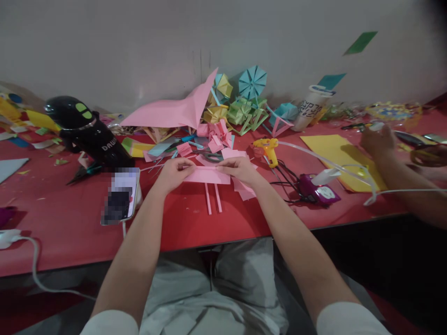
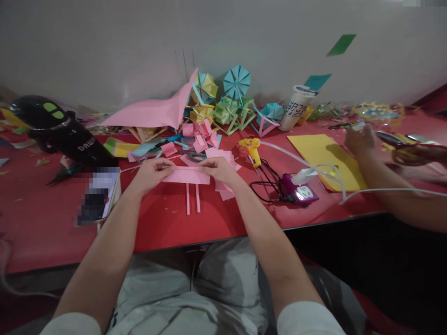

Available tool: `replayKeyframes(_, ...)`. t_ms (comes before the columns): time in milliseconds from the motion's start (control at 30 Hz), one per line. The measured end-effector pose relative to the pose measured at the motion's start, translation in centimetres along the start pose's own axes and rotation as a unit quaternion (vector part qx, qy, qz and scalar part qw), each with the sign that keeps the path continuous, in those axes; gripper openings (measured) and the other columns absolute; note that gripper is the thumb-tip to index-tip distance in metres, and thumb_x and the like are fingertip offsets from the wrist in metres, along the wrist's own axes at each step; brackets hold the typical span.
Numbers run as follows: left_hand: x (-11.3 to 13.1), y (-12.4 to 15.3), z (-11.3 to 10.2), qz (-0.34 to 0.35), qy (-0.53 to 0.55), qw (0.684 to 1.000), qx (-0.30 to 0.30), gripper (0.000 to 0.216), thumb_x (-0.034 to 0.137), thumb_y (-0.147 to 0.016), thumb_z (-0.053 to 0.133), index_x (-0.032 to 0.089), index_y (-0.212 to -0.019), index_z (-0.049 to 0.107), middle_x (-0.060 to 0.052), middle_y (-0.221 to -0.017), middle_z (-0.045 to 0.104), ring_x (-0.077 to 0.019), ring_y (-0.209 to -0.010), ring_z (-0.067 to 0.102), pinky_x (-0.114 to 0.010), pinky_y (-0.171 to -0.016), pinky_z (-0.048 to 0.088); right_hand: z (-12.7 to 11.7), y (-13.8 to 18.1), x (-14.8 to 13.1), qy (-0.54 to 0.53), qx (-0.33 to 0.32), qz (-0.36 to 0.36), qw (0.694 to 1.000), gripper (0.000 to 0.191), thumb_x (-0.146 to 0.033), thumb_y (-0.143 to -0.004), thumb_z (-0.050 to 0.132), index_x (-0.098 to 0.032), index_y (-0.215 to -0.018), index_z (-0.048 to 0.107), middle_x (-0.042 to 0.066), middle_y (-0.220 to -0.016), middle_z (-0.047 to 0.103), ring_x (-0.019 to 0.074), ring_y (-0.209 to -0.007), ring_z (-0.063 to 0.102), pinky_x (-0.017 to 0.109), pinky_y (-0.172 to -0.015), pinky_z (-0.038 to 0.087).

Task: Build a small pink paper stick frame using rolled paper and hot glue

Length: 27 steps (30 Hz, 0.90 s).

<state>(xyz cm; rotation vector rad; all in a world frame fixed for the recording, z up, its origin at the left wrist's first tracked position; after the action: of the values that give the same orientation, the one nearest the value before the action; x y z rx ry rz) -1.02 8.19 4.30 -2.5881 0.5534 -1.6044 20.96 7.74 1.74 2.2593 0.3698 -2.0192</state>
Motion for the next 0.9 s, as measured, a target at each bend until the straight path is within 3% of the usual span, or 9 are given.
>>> replayKeyframes(233,1.0,0.4,0.9,-0.016,0.031,0.999,-0.035,0.025,0.039,-0.073,0.073,0.015,-0.079,0.074,-0.005,-0.078,0.073,-0.0171,-0.071,0.065,-0.028,-0.069,0.051,0.5,0.1,-0.6,0.024,-0.008,-0.022,0.999,0.032,-0.045,-0.066,0.080,-0.016,-0.080,0.075,0.004,-0.078,0.071,0.0135,-0.071,0.059,0.029,-0.067,0.047)
replayKeyframes(400,1.7,0.4,1.7,0.014,0.004,0.999,-0.038,0.020,0.035,-0.076,0.069,0.015,-0.076,0.072,-0.005,-0.081,0.074,-0.0179,-0.077,0.067,-0.029,-0.076,0.053,1.3,0.3,-1.0,0.052,-0.034,-0.036,0.997,0.029,-0.044,-0.070,0.076,-0.016,-0.078,0.074,0.005,-0.076,0.070,0.0132,-0.067,0.056,0.028,-0.062,0.045)
replayKeyframes(567,1.4,0.4,2.9,-0.005,0.035,0.997,-0.063,0.017,0.032,-0.073,0.069,0.015,-0.075,0.072,-0.006,-0.077,0.074,-0.0172,-0.071,0.067,-0.028,-0.068,0.052,1.9,0.5,-1.0,0.078,-0.050,-0.030,0.995,0.029,-0.043,-0.073,0.073,-0.014,-0.079,0.074,0.004,-0.071,0.067,0.0108,-0.059,0.050,0.026,-0.054,0.039)
replayKeyframes(900,1.2,0.4,3.3,0.005,0.036,0.997,-0.067,0.019,0.033,-0.074,0.070,0.015,-0.076,0.074,-0.006,-0.078,0.075,-0.0170,-0.071,0.067,-0.028,-0.071,0.053,2.2,0.5,-1.1,0.067,-0.048,-0.049,0.995,0.029,-0.044,-0.073,0.072,-0.016,-0.078,0.073,0.005,-0.078,0.070,0.0140,-0.071,0.058,0.028,-0.066,0.046)
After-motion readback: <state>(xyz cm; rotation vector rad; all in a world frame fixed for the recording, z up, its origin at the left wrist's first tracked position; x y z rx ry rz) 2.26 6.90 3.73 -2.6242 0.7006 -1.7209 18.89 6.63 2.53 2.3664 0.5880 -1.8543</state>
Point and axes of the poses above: each hand's wrist, its own y-axis away from the middle knuckle, its own z-axis out of the palm, x = y × z, the point moved 6 cm from there along -y, towards the middle knuckle
